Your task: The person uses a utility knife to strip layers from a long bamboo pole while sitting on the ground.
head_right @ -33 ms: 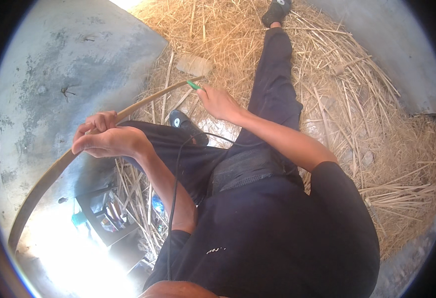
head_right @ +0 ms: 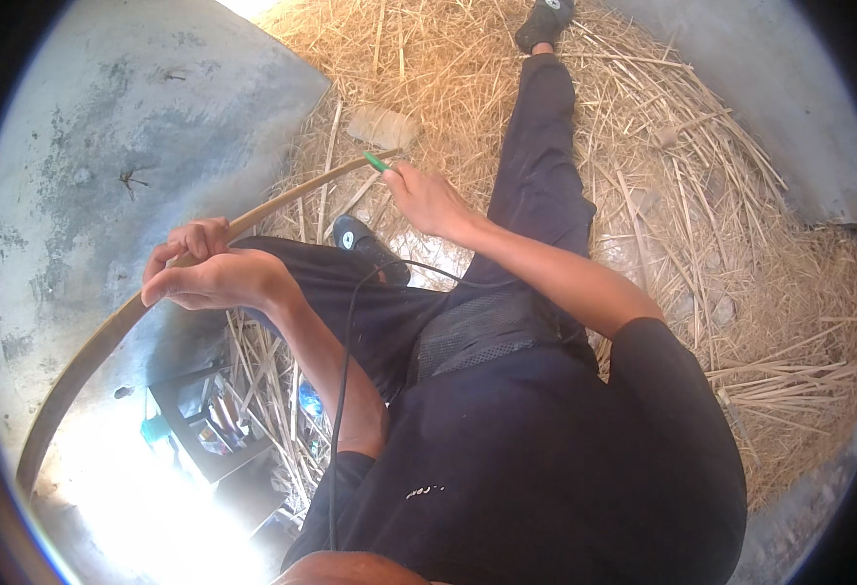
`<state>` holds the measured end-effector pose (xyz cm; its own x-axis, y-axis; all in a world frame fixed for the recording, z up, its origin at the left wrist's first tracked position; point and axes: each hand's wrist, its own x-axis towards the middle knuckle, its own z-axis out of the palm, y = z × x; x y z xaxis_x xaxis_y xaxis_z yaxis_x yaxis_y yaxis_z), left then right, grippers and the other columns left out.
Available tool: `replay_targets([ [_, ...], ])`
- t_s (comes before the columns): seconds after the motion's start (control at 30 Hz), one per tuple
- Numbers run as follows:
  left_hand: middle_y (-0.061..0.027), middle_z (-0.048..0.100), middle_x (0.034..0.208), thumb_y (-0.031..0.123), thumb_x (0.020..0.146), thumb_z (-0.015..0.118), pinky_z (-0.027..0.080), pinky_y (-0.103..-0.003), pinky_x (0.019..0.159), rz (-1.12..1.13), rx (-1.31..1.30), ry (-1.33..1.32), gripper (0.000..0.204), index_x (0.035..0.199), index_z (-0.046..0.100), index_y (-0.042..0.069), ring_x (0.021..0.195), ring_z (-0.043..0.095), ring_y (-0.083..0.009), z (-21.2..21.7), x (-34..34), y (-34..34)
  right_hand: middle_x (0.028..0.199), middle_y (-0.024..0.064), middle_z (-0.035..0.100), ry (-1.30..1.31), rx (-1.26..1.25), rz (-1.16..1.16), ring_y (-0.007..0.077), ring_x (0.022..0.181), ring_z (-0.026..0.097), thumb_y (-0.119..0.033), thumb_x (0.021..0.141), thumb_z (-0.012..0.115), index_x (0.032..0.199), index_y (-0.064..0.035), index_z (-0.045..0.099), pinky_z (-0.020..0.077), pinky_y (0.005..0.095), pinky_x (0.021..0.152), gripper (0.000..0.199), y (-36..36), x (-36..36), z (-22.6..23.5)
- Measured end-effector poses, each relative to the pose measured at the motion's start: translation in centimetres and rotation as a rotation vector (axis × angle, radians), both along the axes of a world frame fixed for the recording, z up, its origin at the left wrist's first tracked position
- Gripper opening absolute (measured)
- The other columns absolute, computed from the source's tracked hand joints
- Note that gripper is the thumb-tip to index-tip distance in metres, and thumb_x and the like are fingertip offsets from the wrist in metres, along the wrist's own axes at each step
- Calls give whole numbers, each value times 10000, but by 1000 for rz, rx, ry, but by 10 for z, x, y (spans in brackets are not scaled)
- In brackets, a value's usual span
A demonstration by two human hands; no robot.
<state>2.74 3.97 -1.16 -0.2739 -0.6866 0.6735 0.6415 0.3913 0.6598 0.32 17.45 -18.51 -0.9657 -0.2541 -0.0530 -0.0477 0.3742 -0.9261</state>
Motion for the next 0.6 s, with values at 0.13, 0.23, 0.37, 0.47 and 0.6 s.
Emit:
replay_targets([
  [0.13,32,218,548,603,951,245,198,-222,415,15,-60,-45,519,703,233,147,455,223,-70,-6,4,-9,525,92,463,276,-263,-65,191,446,464,-283,993,344,887,17,508,364,398,456,358,-10,8,40],
  [0.23,33,228,551,574,959,275,197,-222,408,-6,-69,-37,498,719,221,142,455,218,-65,-8,4,-7,510,82,454,230,-176,61,184,397,428,-271,993,343,855,10,503,343,374,415,351,-17,2,24],
  [0.37,35,229,552,517,975,328,190,-223,404,11,-47,31,471,726,213,135,446,202,-63,-8,0,3,465,87,432,172,115,60,202,371,423,-259,988,355,801,-1,488,353,361,396,345,-21,-13,-25],
  [0.47,38,199,550,502,979,345,163,-226,396,31,-33,26,464,730,213,133,447,177,-61,-12,3,-4,503,135,495,133,-2,96,266,395,491,-255,981,370,794,7,491,403,401,429,343,-24,-7,-6],
  [0.6,42,188,552,507,976,348,149,-226,395,48,-23,48,465,733,220,132,451,162,-57,-12,-1,-3,622,207,579,206,53,117,339,481,575,-221,963,396,802,25,521,447,453,494,320,-27,3,26],
])
